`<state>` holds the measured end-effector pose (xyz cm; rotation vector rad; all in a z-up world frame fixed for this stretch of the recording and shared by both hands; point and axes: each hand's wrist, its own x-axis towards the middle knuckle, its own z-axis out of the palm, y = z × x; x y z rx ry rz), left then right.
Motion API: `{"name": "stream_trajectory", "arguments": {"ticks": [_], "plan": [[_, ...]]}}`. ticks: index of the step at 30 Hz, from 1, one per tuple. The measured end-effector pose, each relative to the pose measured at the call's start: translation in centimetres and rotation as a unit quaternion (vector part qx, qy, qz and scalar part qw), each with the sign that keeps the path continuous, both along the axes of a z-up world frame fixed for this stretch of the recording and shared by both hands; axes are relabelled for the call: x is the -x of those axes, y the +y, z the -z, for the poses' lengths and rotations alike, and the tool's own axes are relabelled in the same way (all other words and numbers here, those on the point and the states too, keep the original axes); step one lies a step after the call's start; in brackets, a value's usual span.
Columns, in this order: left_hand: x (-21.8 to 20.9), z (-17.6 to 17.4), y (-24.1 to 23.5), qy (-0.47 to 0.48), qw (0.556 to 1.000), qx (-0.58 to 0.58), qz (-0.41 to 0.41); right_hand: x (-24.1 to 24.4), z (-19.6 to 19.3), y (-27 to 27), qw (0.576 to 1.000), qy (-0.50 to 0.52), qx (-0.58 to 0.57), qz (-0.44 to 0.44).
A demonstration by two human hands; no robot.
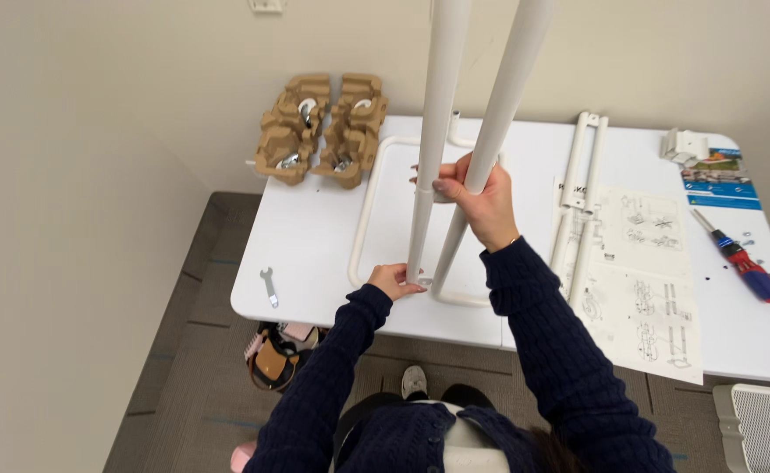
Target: The person assembles a white metal shelving unit by connecting vertical poles with horizontal brackets and securing them with screws. They use a screwdriver to tighten the screws and follow the assembly instructions laid out on the table.
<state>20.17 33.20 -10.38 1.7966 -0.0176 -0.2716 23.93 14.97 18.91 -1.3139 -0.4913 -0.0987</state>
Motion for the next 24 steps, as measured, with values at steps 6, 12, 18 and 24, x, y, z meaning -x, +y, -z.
{"name": "stream_trajectory", "arguments": {"ticks": [6,12,18,24], "plan": [[-0.7,-5.5,-1.0,-0.043,0.998,-0.005,0.041,0.7,0.2,-0.2,1.0,0.01,0.005,0.014],[-1.5,-5.7,-1.3,-0.064,0.994,-0.064,0.067,1.3,0.2,0.4,1.0,0.006,0.003,0.003],[-1.7,-2.3,-0.8,-0.061,0.992,-0.075,0.076,1.4,1.7,0.9,1.0,0.019,0.005,-0.008],[-1.5,-2.7,-0.6,-0.095,0.986,-0.107,0.088,1.9,3.0,1.2,1.0,0.021,0.001,-0.009]]}}
